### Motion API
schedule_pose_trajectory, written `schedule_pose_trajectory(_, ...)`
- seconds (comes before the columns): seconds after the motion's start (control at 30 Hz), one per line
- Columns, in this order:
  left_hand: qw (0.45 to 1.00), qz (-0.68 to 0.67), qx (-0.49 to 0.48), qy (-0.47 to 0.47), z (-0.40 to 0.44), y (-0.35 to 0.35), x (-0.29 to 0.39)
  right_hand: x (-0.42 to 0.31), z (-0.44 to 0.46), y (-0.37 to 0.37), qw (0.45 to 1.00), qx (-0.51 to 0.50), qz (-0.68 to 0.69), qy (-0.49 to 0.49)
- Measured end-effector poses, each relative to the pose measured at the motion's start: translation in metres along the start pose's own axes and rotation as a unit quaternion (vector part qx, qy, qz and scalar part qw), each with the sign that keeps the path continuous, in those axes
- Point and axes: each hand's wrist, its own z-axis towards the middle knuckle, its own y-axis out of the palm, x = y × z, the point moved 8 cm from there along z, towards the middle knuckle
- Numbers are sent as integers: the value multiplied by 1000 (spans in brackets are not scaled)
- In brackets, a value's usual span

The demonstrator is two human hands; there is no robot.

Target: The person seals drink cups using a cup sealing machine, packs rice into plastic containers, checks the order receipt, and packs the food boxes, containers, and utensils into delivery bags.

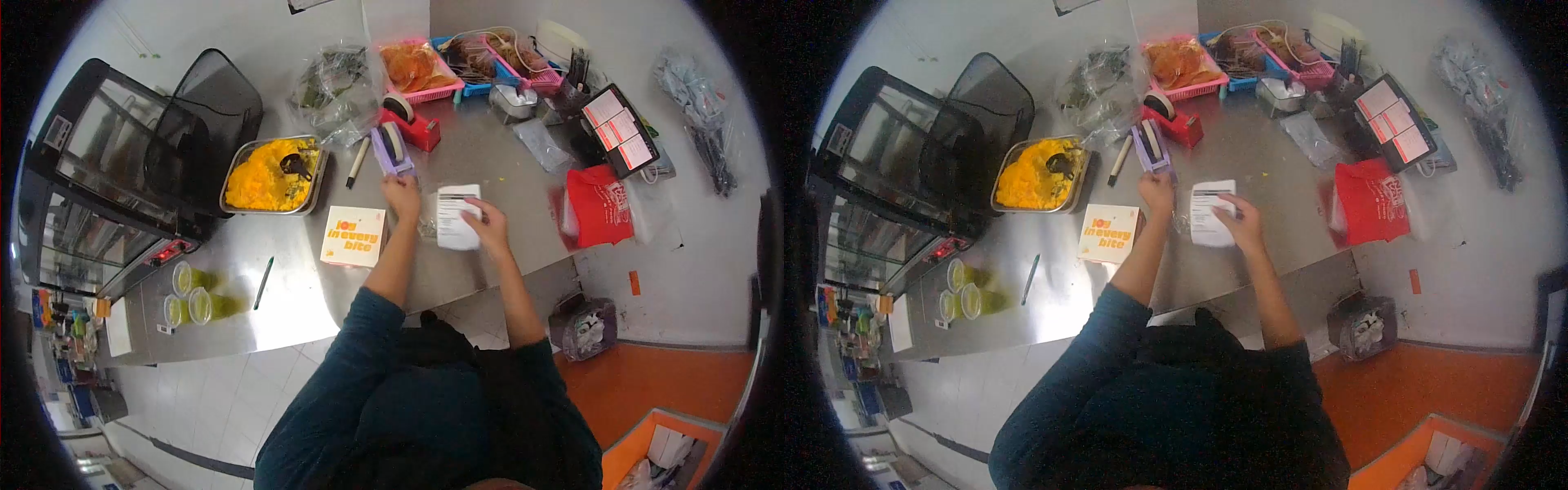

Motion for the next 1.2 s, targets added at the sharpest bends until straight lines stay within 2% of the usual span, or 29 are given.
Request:
schedule_pose_trajectory(0.03,999,49,-20,-10,0,-4,6,-4,6,12,997,-26,-64,-42)
schedule_pose_trajectory(0.13,984,15,-56,-171,-9,-11,-24,-4,17,15,975,36,-190,-110)
schedule_pose_trajectory(0.23,995,-24,24,94,-27,-28,22,8,22,16,977,20,-190,-92)
schedule_pose_trajectory(0.33,966,172,-96,165,-43,-24,80,9,22,16,976,16,-195,-95)
schedule_pose_trajectory(0.37,953,221,-120,171,-45,-20,79,8,20,15,976,13,-196,-98)
schedule_pose_trajectory(0.47,884,291,-365,15,-40,8,43,12,19,17,964,2,-243,-106)
schedule_pose_trajectory(0.57,973,116,-198,18,-44,-11,28,32,25,15,991,-6,-89,-96)
schedule_pose_trajectory(0.67,991,-39,-105,-73,-62,-5,-12,68,19,16,991,-5,48,123)
schedule_pose_trajectory(0.77,992,35,-99,64,-69,-12,19,45,15,16,990,-42,73,116)
schedule_pose_trajectory(0.87,988,-32,-122,84,-61,-47,80,-12,-2,17,987,-2,127,102)
schedule_pose_trajectory(0.97,978,-47,-201,24,-28,-109,118,-72,-31,52,982,32,169,84)
schedule_pose_trajectory(1.0,967,-123,-222,-4,-16,-121,104,-74,-34,71,995,13,98,4)
schedule_pose_trajectory(1.03,969,-85,-226,56,-2,-139,98,-89,-44,98,981,-12,177,74)
schedule_pose_trajectory(1.07,970,-45,-234,56,8,-154,85,-66,-47,121,987,-19,151,52)
schedule_pose_trajectory(1.1,969,-6,-242,57,17,-166,73,-61,-54,147,973,-25,216,79)
schedule_pose_trajectory(1.13,963,13,-271,3,23,-173,53,-48,-58,160,995,-41,75,46)
schedule_pose_trajectory(1.2,938,53,-328,-103,29,-181,12,-51,-60,171,997,-33,65,37)
